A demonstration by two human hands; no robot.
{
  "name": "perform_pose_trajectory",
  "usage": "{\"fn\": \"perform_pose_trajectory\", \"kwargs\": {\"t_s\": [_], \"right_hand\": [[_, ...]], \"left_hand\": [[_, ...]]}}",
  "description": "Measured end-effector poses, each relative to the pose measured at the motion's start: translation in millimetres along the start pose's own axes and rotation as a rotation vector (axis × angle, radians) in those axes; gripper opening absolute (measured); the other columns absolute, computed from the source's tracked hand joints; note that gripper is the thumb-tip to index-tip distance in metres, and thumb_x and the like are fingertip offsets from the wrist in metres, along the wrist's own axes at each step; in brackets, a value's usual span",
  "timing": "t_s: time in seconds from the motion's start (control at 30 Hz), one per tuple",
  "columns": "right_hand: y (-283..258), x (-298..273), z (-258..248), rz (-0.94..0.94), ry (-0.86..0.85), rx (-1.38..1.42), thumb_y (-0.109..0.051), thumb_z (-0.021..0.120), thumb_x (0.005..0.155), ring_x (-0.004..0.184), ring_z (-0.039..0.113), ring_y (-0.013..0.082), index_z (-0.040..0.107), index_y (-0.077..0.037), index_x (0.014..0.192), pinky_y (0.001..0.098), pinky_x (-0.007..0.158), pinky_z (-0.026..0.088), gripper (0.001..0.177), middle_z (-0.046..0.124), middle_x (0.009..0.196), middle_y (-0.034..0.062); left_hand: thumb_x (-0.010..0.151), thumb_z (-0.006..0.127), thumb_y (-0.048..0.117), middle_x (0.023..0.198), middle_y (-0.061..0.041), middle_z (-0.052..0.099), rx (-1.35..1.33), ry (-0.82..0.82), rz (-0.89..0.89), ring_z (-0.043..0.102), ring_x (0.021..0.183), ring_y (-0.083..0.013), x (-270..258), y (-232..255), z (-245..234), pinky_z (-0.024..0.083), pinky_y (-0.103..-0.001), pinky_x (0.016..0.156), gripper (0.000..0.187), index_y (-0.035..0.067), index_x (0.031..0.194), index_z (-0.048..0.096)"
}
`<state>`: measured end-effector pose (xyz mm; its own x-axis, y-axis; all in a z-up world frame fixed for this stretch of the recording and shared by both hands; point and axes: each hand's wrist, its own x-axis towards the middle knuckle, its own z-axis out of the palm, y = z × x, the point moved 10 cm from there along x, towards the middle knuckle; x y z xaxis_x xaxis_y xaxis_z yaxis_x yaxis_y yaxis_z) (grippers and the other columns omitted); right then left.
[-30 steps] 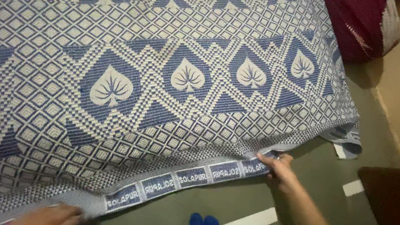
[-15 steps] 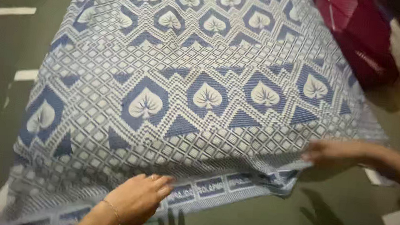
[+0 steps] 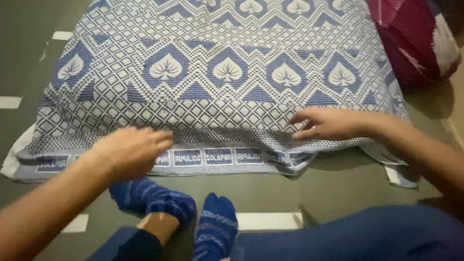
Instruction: The person folds a patterned blue-and-white bedsheet on a mattress. They align the edges, fold the sheet in half, and smooth the surface to create a neat rectangular bundle.
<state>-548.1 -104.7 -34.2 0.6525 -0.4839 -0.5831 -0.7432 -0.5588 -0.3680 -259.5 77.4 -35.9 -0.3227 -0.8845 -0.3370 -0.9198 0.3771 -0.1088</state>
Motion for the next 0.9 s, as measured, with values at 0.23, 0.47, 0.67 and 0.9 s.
{"fn": "perform_pose_trajectory", "kwargs": {"t_s": [0.23, 0.47, 0.67, 0.9], "right_hand": [[164, -139, -18, 0.412, 0.324, -0.041, -0.045, 0.069, 0.089, 0.127, 0.063, 0.0320, 0.054, -0.009, 0.146, 0.0469, 0.103, 0.053, 0.069, 0.061, 0.143, 0.0171], [113, -79, -47, 0.277, 0.316, -0.427, -0.052, 0.067, 0.092, 0.123, 0.068, 0.0332, 0.059, -0.011, 0.145, 0.0447, 0.104, 0.054, 0.068, 0.068, 0.136, 0.0180], [9, -11, 49, 0.084, -0.003, -0.261, -0.040, 0.074, 0.085, 0.121, 0.066, 0.0305, 0.058, -0.013, 0.139, 0.0423, 0.104, 0.051, 0.063, 0.068, 0.132, 0.0139], [84, 35, 51, -0.049, -0.101, -0.294, -0.042, 0.073, 0.087, 0.115, 0.069, 0.0291, 0.064, -0.015, 0.130, 0.0413, 0.097, 0.055, 0.052, 0.070, 0.125, 0.0127]], "left_hand": [[0.089, 0.059, 0.014, 0.130, -0.012, 0.065, 0.123, 0.011, -0.115, 0.070, 0.110, -0.0310, 43, 20, -80, 0.061, -0.046, 0.086, 0.033, 0.010, 0.121, 0.066], [0.087, 0.065, 0.019, 0.120, -0.013, 0.072, 0.139, 0.049, -0.094, 0.072, 0.106, -0.0319, 128, 76, -129, 0.060, -0.046, 0.085, 0.028, 0.013, 0.113, 0.075], [0.085, 0.072, 0.023, 0.117, -0.008, 0.075, 0.038, -0.133, -0.003, 0.073, 0.105, -0.0287, 161, 102, -20, 0.059, -0.044, 0.086, 0.026, 0.013, 0.108, 0.077], [0.084, 0.073, 0.026, 0.111, -0.006, 0.077, 0.234, -0.172, 0.299, 0.074, 0.102, -0.0260, 247, 89, 69, 0.060, -0.042, 0.082, 0.020, 0.018, 0.101, 0.079]]}}
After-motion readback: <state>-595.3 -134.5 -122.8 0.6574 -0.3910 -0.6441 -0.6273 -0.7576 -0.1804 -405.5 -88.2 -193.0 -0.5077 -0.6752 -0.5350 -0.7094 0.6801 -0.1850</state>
